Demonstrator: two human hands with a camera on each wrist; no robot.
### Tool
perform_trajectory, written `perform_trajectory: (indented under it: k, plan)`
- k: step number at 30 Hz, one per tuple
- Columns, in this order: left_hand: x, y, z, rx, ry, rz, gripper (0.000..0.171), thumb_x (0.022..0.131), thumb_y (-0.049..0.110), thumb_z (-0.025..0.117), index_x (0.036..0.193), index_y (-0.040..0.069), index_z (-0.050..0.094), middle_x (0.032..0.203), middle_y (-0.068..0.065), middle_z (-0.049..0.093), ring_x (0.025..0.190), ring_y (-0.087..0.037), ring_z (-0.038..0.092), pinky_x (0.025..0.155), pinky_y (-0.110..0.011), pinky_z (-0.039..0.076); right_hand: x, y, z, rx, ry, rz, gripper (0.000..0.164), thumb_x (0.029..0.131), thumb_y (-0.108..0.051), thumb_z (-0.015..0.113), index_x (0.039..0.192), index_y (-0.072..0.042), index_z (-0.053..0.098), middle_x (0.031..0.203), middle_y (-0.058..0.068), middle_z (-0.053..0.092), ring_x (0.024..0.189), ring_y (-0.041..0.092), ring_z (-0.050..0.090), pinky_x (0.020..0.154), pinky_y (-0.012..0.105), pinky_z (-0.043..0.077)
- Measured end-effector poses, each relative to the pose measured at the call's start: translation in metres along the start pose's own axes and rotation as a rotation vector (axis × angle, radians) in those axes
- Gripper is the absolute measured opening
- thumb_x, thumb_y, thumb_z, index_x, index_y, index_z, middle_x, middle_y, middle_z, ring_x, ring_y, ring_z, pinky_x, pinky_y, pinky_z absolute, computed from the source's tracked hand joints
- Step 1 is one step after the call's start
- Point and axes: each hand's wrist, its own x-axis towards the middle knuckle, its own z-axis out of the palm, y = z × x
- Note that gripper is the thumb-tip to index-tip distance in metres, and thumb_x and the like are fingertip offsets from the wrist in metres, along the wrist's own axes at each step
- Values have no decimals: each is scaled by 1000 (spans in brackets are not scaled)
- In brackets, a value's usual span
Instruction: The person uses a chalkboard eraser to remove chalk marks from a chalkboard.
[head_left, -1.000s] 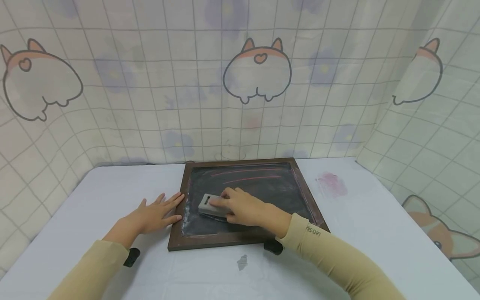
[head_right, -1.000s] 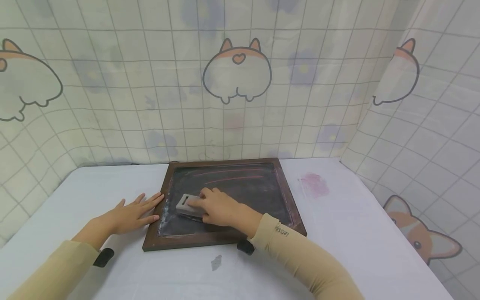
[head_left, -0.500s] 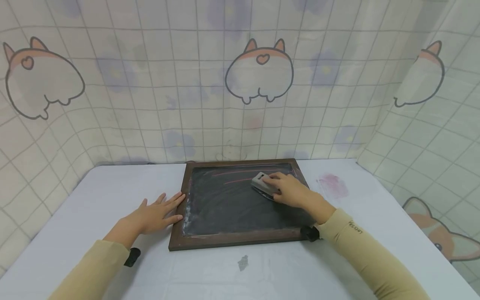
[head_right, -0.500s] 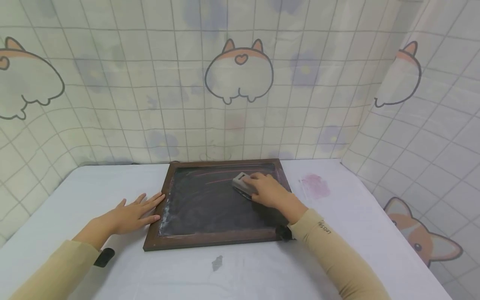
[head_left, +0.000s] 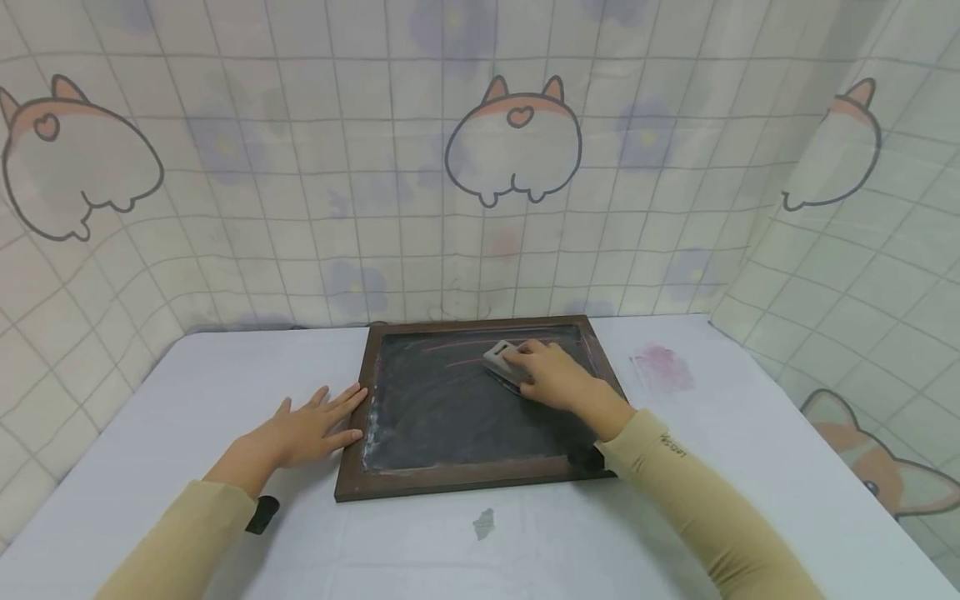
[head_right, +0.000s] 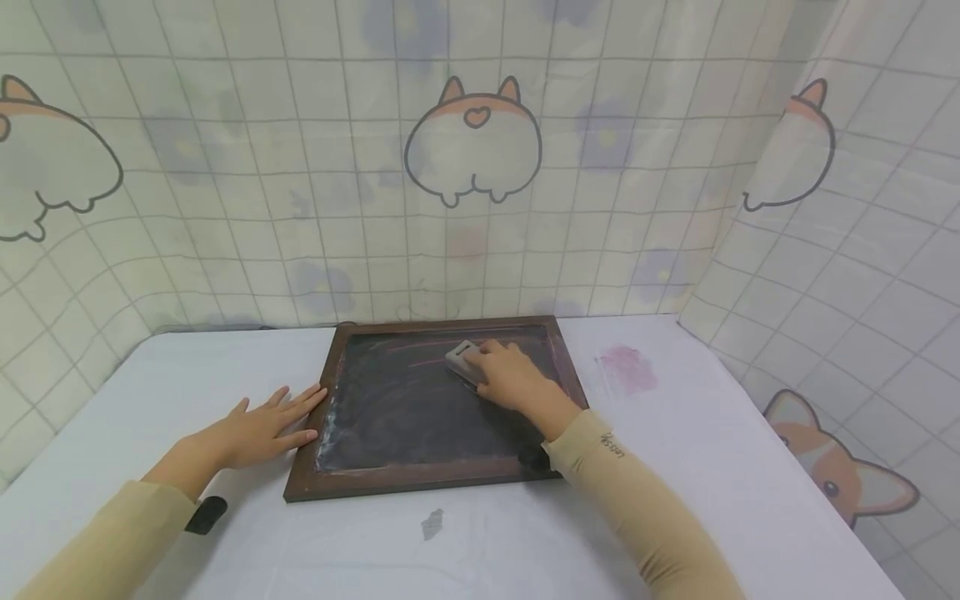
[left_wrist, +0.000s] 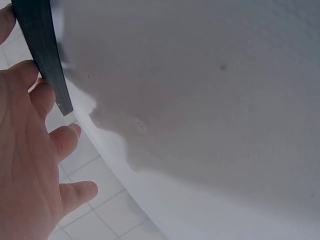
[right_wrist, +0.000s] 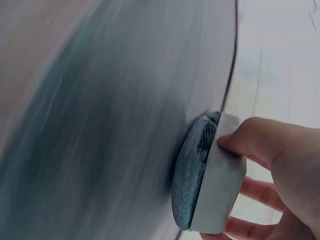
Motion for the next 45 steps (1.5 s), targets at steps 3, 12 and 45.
perform_trajectory:
  k: [3,12,45]
  plan:
    - [0,-1,1,-5,-1,-1,75,91,62,36,150,20,17,153,-10,19,135,-43,14,95,-74,4,10,-33,6,-27,-10,-82,56,89,-17,64,141,-14,43,134,13,45,105,34,51,85,44,46]
    - [2,-1,2,-7,-5,-14,75,91,63,35,150,22,17,153,-8,19,136,-43,14,95,-74,4,8,-109,16,-153,-28,-397,55,91,-26,62,142,-25,41,138,6,43,108,28,52,84,39,49]
    - [0,0,1,13,3,-17,74,92,61,36,150,20,17,153,-9,19,135,-44,17,95,-74,6,-32,61,-7,-67,80,241,53,86,-13,66,136,-10,49,131,25,44,98,47,49,67,52,46]
